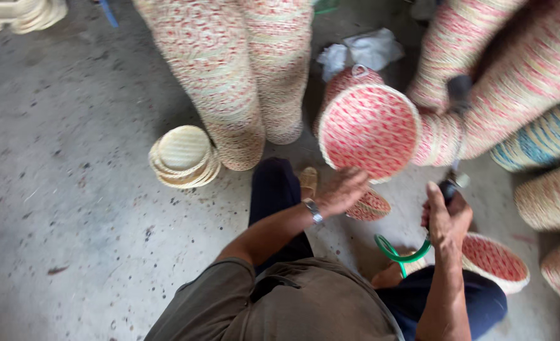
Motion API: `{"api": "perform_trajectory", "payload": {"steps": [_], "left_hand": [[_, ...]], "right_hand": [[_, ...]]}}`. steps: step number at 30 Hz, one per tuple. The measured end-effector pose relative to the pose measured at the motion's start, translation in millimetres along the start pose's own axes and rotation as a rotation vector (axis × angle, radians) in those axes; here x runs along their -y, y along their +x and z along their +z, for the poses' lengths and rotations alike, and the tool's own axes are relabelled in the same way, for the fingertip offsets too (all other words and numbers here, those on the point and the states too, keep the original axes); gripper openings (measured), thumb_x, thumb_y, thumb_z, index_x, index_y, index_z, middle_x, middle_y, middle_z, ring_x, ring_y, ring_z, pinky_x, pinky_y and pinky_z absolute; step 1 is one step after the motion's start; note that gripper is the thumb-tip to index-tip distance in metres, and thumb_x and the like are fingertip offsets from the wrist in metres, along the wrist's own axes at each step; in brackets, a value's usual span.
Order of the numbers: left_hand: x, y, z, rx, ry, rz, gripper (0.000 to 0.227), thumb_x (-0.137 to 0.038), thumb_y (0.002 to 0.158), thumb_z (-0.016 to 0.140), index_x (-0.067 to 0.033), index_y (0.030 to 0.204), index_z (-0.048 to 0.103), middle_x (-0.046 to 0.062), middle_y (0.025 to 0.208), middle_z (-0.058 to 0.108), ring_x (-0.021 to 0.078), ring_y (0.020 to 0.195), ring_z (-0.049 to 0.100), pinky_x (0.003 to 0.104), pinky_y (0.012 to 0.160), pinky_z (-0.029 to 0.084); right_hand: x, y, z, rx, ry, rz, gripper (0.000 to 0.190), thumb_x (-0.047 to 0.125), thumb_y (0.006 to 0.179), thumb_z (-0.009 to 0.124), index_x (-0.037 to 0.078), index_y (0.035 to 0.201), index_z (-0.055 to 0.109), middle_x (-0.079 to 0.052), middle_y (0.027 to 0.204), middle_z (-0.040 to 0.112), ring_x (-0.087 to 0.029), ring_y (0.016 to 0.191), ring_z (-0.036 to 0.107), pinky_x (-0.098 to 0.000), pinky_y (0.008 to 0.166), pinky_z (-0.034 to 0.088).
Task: The person uses a handheld blowtorch to apply heat to the surface of woven baskets. They rotate each basket to treat different areas, then place it back into a stack. The process is repeated for multiple baskets.
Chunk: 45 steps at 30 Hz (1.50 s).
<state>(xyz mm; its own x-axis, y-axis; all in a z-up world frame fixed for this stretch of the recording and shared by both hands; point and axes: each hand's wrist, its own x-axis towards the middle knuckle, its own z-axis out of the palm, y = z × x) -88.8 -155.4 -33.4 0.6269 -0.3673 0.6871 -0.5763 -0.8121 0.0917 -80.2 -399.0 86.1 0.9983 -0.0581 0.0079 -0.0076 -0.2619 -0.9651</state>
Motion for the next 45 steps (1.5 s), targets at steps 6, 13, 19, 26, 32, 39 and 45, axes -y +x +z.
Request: {"api": "perform_trajectory", "payload": {"steps": [6, 13, 19, 26, 32, 39, 45], "left_hand": [[-64, 17, 25, 0.153, -0.078, -0.055, 0.041, -0.019, 0.096, 0.062, 0.0002, 0.132, 0.062, 0.005, 0.108, 0.055, 0.0205, 0.109, 0.055, 0.038, 0.096, 0.051], [-78, 28, 16, -0.021, -0.092, -0.206, 0.073, -0.045, 0.088, 0.066, -0.0052, 0.146, 0.047, 0.015, 0.131, 0.052, 0.0259, 0.123, 0.053, 0.043, 0.106, 0.047], [29, 9, 17, 0.184, -0.446, -0.475, 0.076, -0.06, 0.1, 0.056, -0.0105, 0.156, 0.042, 0.02, 0.155, 0.043, 0.0335, 0.141, 0.041, 0.052, 0.117, 0.04], [41, -44, 60, 0.668, -1.272, -0.842, 0.093, -0.061, 0.08, 0.074, -0.0059, 0.15, 0.049, 0.026, 0.161, 0.039, 0.0368, 0.145, 0.042, 0.051, 0.116, 0.037], [43, -93, 104, 0.417, -0.821, -0.25, 0.054, -0.03, 0.102, 0.071, -0.012, 0.148, 0.05, 0.011, 0.153, 0.056, 0.0324, 0.151, 0.044, 0.047, 0.13, 0.036], [35, -88, 92, 0.303, -1.634, -1.345, 0.042, -0.03, 0.097, 0.062, -0.0041, 0.13, 0.06, 0.016, 0.116, 0.067, 0.0317, 0.102, 0.066, 0.053, 0.08, 0.061], [53, -57, 44, -0.031, -1.527, -1.367, 0.068, -0.035, 0.091, 0.061, -0.0253, 0.151, 0.03, 0.009, 0.148, 0.046, 0.0295, 0.126, 0.058, 0.062, 0.084, 0.061]], "right_hand": [[-44, 2, 15, -0.174, 0.014, -0.079, 0.034, 0.025, 0.098, 0.08, -0.001, 0.094, 0.06, -0.01, 0.068, 0.062, -0.016, 0.048, 0.055, -0.0322, 0.044, 0.045], [-86, 23, -29, -0.172, -0.228, -0.133, 0.026, 0.016, 0.1, 0.08, -0.001, 0.091, 0.064, -0.008, 0.073, 0.064, -0.015, 0.054, 0.056, -0.0318, 0.048, 0.045], [-92, 28, -78, 0.042, -0.273, -0.026, 0.022, 0.017, 0.091, 0.08, 0.001, 0.098, 0.067, -0.006, 0.069, 0.063, -0.011, 0.051, 0.055, -0.0289, 0.046, 0.044], [-97, 30, -73, 0.168, -0.278, 0.043, 0.027, 0.018, 0.085, 0.084, -0.001, 0.099, 0.07, -0.006, 0.067, 0.06, -0.011, 0.051, 0.049, -0.0309, 0.045, 0.039], [-94, 28, -72, 0.176, -0.21, -0.006, 0.028, 0.02, 0.09, 0.081, -0.003, 0.096, 0.068, -0.006, 0.064, 0.059, -0.011, 0.052, 0.049, -0.0303, 0.046, 0.04], [-58, 8, -76, 0.001, -0.243, 0.095, 0.056, 0.04, 0.119, 0.058, -0.006, 0.087, 0.066, -0.01, 0.062, 0.056, -0.016, 0.053, 0.05, -0.0329, 0.049, 0.04], [-45, -22, -51, 0.261, -0.531, -0.241, 0.03, 0.026, 0.108, 0.061, 0.0, 0.096, 0.069, -0.012, 0.065, 0.065, -0.02, 0.053, 0.059, -0.0368, 0.052, 0.048]]}}
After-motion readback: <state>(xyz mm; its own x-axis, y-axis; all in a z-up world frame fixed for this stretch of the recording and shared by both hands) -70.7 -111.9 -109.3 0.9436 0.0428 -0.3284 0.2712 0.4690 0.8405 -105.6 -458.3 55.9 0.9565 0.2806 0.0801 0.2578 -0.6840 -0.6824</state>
